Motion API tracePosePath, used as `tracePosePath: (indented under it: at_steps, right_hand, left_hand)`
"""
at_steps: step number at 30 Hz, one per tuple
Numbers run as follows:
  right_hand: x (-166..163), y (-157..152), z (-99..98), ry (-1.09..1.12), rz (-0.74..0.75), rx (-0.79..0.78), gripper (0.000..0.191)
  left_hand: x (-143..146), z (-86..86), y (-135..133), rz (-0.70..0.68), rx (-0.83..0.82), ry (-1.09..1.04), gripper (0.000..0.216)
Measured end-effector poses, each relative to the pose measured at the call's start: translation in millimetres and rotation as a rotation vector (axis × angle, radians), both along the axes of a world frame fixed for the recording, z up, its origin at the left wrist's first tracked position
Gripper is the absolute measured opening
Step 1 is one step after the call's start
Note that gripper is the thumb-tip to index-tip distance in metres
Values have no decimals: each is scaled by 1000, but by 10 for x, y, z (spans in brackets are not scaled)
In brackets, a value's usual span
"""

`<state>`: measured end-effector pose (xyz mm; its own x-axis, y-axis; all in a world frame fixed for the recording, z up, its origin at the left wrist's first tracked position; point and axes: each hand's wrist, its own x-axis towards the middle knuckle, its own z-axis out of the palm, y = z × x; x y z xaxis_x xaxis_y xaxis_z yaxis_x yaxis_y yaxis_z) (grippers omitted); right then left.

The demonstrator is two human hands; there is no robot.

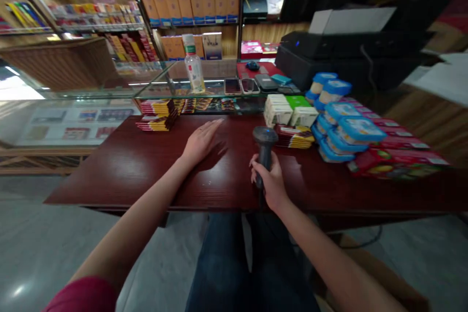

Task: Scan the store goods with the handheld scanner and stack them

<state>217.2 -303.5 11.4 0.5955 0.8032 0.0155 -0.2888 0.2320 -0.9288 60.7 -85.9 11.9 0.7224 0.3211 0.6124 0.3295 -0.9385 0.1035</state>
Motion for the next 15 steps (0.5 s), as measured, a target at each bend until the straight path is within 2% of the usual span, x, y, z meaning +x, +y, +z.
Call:
tracePosePath:
  at_steps: [2, 5, 8, 11, 13, 15]
  right_hand:
    - [91, -311, -1, -65, -97, -25, 39]
    - [240, -701, 9, -182, -217, -78, 44]
    - [412, -978, 40, -236, -282, -118, 41]
    - [534, -1138, 93, -228, -292, -130, 37]
    - [561, -1165, 125, -208, -255, -123, 37]
    - [547, -1111, 144, -189, -185, -116, 39]
  left_hand:
    - [599, 23, -274, -162, -17, -13, 57]
    - [1383, 59, -594, -286, -33, -33, 58]
    - [1873, 52, -786, -319, -60, 2, 52]
    - [1978, -11, -865, -319, -105, 18, 43]
    - [1842, -59, -847, -314, -163, -19, 42]
    - [1587, -89, -768, -302, -256, -77, 42]
